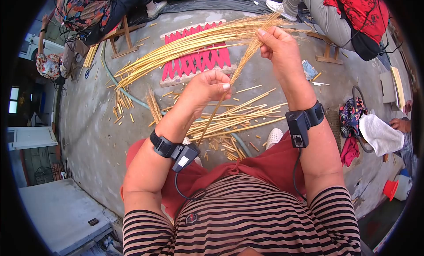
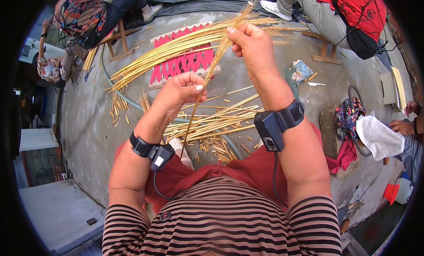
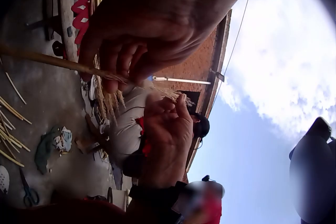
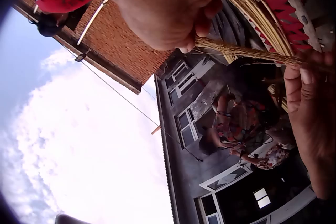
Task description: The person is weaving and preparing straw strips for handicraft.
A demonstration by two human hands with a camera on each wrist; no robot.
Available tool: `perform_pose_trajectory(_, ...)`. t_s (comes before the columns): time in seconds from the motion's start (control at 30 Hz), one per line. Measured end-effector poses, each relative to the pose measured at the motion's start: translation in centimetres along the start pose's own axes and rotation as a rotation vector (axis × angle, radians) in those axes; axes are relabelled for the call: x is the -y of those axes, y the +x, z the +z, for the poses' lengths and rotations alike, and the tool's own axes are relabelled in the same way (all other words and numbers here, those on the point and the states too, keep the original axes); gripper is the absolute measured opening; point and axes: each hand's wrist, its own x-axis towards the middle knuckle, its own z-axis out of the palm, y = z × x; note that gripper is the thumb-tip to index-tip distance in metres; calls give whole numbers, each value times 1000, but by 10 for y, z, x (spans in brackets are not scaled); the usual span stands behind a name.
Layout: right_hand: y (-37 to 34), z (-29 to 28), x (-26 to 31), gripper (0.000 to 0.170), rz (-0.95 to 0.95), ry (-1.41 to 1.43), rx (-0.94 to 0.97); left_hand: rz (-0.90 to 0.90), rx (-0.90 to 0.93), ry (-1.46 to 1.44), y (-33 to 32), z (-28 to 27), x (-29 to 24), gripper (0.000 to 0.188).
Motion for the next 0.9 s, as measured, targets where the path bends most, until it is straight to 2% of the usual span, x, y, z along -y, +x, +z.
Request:
perform_pose_trajectory(0.3, -1, 3, 2, 17, -70, 142, -51, 148, -89, 9, -1, 5, -4, 8)
perform_pose_trajectory(0.37, -3, 6, 3, 15, -125, 176, -27, 219, -149, 71, 0, 5, -2, 10)
perform_pose_trajectory(0.43, -6, 8, 9, 11, -89, 173, 14, 316, -201, 194, 6, 3, -1, 14)
perform_pose_trajectory(0.53, -11, 11, 13, 14, -74, 150, 74, 429, -250, 413, 4, 5, -5, 20)
perform_pose_trajectory(0.63, -15, 13, 9, 15, -60, 124, 130, 304, -161, 294, -6, 7, -14, 18)
perform_pose_trajectory(0.77, -16, 15, 4, 15, -52, 135, 158, 262, -143, 262, -7, 2, -13, 19)
perform_pose_trajectory(0.9, -18, 15, 4, 14, -54, 139, 169, 305, -188, 285, -8, 0, -13, 11)
